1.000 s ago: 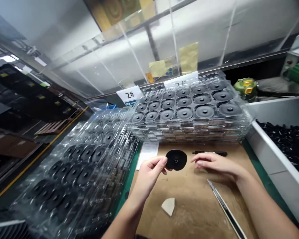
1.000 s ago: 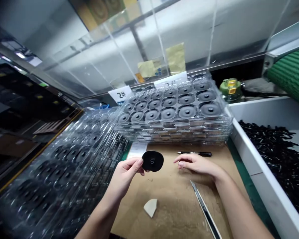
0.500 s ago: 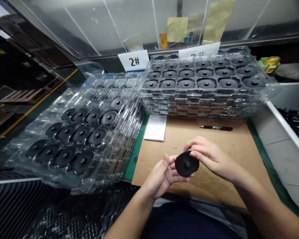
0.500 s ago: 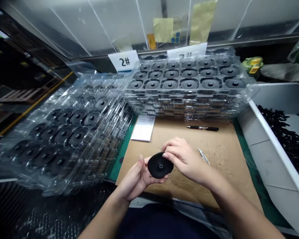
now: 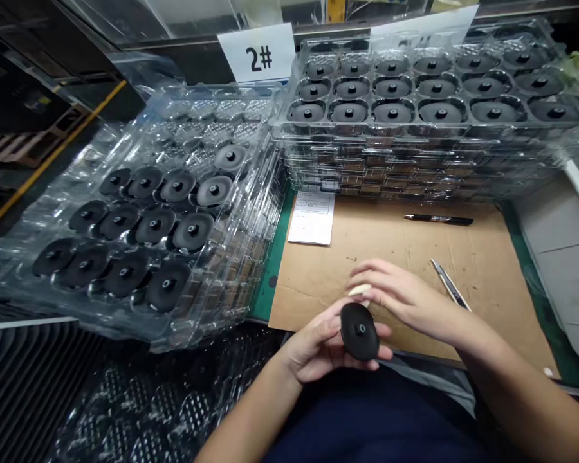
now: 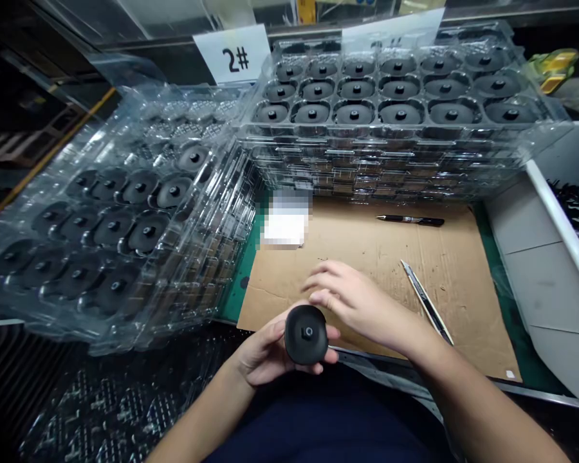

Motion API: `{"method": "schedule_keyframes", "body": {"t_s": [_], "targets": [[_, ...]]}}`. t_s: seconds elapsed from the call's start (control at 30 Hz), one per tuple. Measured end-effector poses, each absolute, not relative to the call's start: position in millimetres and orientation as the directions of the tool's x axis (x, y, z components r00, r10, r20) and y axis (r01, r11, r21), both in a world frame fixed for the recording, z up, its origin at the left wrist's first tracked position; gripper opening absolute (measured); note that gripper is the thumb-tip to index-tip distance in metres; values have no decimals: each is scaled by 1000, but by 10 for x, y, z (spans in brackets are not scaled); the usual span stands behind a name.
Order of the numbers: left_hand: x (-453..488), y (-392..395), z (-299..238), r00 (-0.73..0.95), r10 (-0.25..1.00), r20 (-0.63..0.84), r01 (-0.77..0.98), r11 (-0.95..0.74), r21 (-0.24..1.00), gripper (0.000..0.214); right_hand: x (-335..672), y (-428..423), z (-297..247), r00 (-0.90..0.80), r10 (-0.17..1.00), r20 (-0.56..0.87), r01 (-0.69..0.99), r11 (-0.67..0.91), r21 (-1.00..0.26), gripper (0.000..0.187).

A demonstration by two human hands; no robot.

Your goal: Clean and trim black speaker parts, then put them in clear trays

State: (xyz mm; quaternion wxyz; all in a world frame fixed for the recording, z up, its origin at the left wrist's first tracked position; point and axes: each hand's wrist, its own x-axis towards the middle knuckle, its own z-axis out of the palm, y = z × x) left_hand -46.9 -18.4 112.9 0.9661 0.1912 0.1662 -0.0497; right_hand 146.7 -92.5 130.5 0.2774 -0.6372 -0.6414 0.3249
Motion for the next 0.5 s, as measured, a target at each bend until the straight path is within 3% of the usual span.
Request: {"method": "schedule_keyframes", "body": {"t_s": [0.1, 0.17, 0.33, 0.5], "targets": [[-566, -174, 1152, 866, 276, -417, -105, 916, 388, 58, 1379, -1063, 922, 342, 931, -130, 650, -334, -683, 33], [-594, -156, 1159, 795, 421, -437, -235, 877, 418, 53, 1242, -1167, 659, 416, 897, -147, 630, -401, -664, 36], [-523, -142, 1143, 646, 607, -463, -369, 779, 507, 46, 879, -1343, 344, 408, 908, -95, 554, -329, -765, 27], [-429, -180, 1149, 592, 681, -432, -382, 709, 594, 46, 916, -1295, 561, 420, 905, -60, 439, -261, -860, 22]]}}
